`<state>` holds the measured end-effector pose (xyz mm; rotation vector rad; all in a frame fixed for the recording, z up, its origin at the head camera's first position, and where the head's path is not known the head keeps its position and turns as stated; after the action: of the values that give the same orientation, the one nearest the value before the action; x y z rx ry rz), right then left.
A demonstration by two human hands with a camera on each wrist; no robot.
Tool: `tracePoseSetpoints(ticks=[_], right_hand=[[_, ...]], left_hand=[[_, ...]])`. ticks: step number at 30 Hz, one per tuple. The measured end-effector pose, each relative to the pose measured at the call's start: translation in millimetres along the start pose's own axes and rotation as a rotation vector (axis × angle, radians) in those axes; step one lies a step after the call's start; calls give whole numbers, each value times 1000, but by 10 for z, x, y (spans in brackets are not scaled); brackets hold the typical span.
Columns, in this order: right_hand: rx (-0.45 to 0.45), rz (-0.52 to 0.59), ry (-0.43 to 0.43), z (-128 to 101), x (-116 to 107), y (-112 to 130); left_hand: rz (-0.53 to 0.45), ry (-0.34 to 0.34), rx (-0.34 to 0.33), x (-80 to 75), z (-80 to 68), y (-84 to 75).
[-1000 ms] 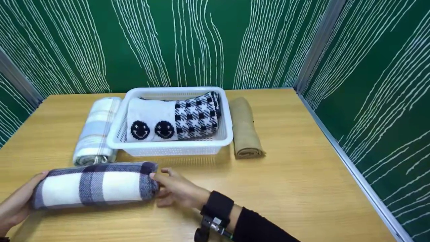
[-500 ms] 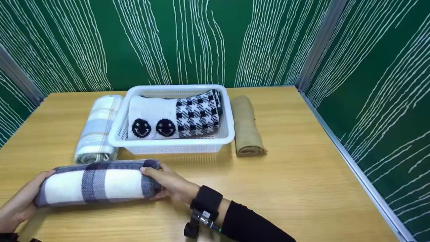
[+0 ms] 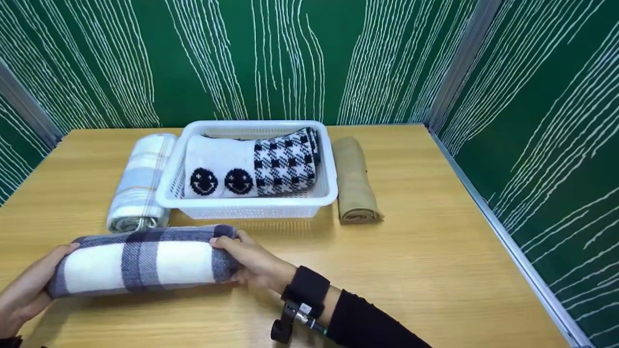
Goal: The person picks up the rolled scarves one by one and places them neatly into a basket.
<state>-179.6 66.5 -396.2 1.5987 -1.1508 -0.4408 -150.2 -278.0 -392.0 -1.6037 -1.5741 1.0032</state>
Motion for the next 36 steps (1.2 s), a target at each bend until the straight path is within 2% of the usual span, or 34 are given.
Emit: tracePoseSetpoints(ticks=[6,11,15,19,22,27,33,36], right_hand=[[-31,14,-4,-142,-45,169],[-72,-4,26,-291,-79,373],[-116,-30,66,-400,-131,569],[-176,-59,82,-504,-210,791],[-211,-59,74,-570,-294,949],[-237,-55,24,-622,-478,1191],[-289,-140,-47,-646,-757,1441],[-307,-169,-64,-651,-898,1526]], left_hand=[[4,7,55,55,-135,-134],[26,19,118,79,-286,-286],[78,48,174,147,-403,-507],[76,67,274,253,-454,-779],[56,86,340,366,-450,-993],[48,117,397,602,-385,-1309],[-19,139,443,915,-226,-1555],[-47,118,465,1060,-126,-1633]])
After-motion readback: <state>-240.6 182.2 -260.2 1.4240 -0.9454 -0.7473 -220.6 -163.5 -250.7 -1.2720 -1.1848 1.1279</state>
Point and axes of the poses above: each hand's wrist, its own z-axis towards the middle knuckle, its own x-axis out of the palm, y = z × x, the point moved 3 cm from there along z, towards the middle knuckle, and after that the axes turned 3 degrees about -z, right-handed, at the moved point
